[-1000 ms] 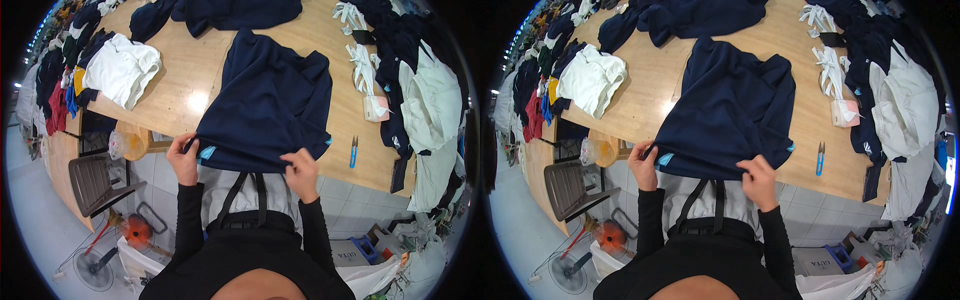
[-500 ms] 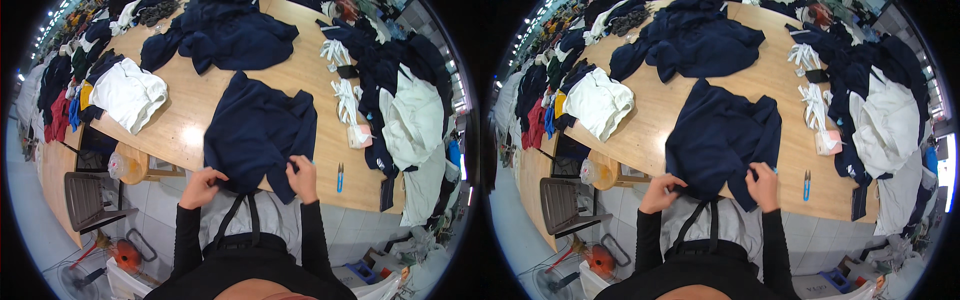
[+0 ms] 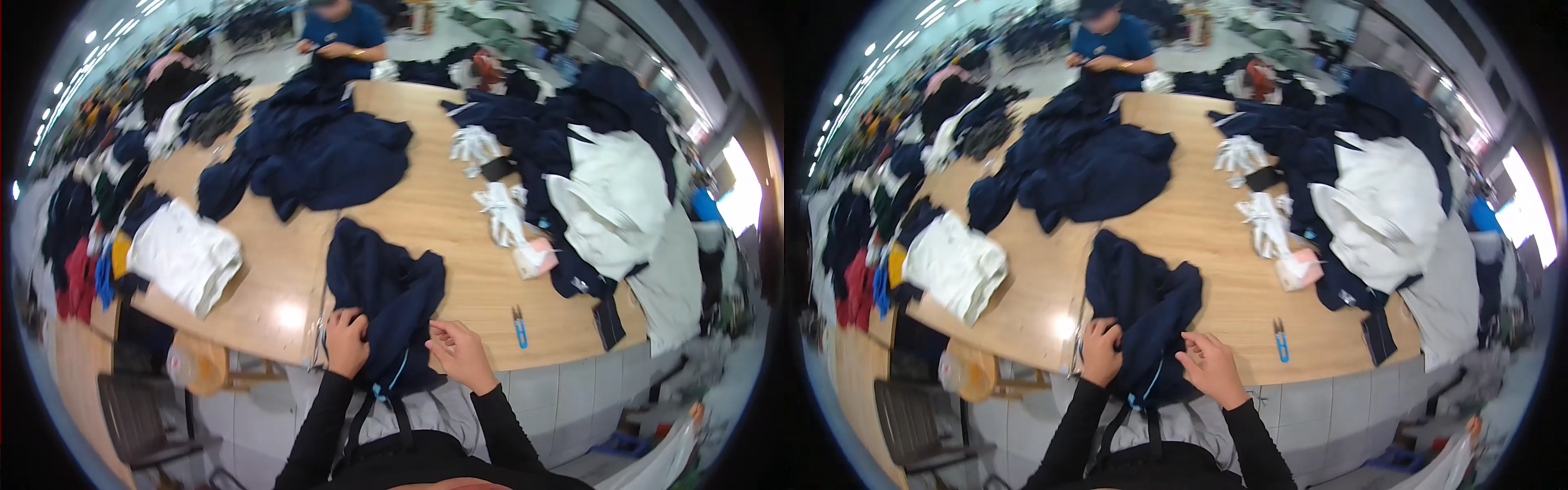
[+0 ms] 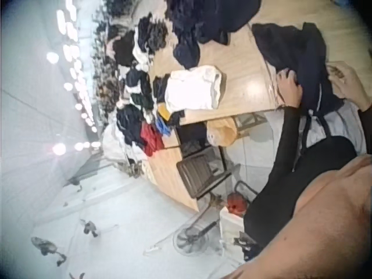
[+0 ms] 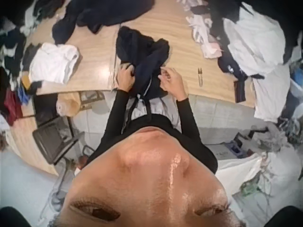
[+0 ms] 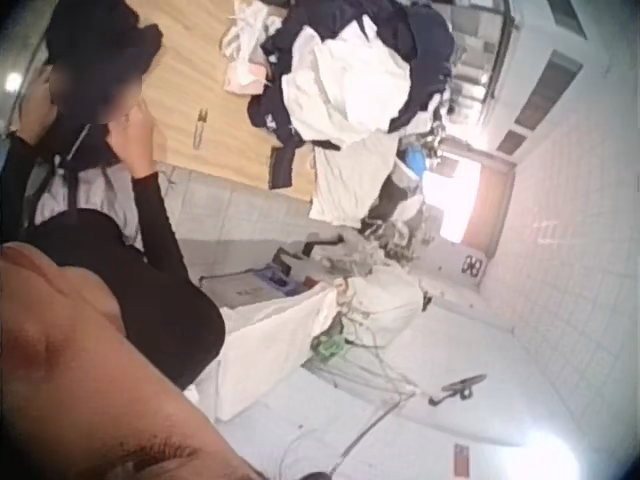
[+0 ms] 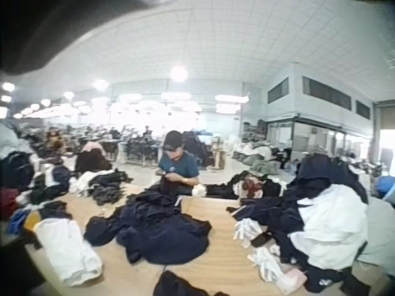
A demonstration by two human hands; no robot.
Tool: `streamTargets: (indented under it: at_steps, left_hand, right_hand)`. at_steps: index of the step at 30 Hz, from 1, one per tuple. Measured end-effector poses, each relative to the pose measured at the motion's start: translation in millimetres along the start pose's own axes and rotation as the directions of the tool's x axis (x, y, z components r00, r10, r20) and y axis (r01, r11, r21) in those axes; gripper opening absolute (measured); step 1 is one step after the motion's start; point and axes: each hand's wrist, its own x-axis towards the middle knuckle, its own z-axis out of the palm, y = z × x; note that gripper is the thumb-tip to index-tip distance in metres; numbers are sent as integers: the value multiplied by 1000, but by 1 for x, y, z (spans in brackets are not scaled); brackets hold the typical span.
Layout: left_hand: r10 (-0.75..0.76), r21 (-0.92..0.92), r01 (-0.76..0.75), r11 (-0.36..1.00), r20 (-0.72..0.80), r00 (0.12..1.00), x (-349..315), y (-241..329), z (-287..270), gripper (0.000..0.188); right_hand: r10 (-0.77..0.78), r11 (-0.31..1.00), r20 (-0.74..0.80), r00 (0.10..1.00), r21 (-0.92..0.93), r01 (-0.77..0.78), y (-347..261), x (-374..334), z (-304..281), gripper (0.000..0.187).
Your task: Inspecting a navy blue pair of shorts for defects and trimming loose threads using thread snips.
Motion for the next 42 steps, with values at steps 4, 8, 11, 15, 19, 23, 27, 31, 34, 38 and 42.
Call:
streamTargets:
  at_steps: [4, 8, 11, 15, 19, 23, 27, 31, 34, 38, 42]
  left_hand:
    - [-119, -579, 136, 804, 67, 991, 0, 17, -28, 23]
    - [133, -941, 134, 309, 182, 974, 1, 78, -105, 33]
    - [200, -914, 258, 314, 329, 923, 8, 109, -123, 30]
    - [139, -647, -169, 743, -99, 985, 37, 127, -139, 54]
    - [121, -743, -209, 636, -172, 978, 30, 126, -181, 42]
    - [198, -840, -222, 495, -140, 970, 40, 131, -189, 31]
    - [221, -885, -234, 402, -154, 963, 35, 136, -192, 37]
    - [325, -935, -206, 288, -107, 939, 35, 147, -197, 65]
    - [588, -973, -232, 17, -178, 789, 42, 177, -204, 100]
    - [691, -987, -157, -27, -132, 711, 49, 233, -251, 107]
    - [476, -932, -91, -352, -262, 840, 45, 266, -247, 89]
  right_hand:
    - [-2, 996, 40, 999, 89, -1, -22, -12, -30, 88]
    - [-236, 951, 60, 970, 217, 218, -59, -15, -13, 104]
    - [-345, 872, 150, 927, 416, 257, -53, -11, 30, 84]
    - [82, 847, 189, 979, 504, -168, -50, 6, 15, 58]
    - [-267, 802, -172, 948, -585, 119, -38, 55, -159, 36]
    - [-420, 794, -787, 452, -78, 603, -74, 123, -395, 24]
    - [-262, 382, -913, 313, 200, 902, -132, 125, -391, 31]
    - [-335, 717, -828, 450, 86, 692, -79, 90, -321, 36]
    - [-82, 972, -668, 739, 109, 206, 6, 70, -240, 23]
    - [-67, 971, -390, 918, -236, -30, 65, 32, -90, 27]
    - [0, 973, -220, 975, -226, -52, 84, -6, -11, 41]
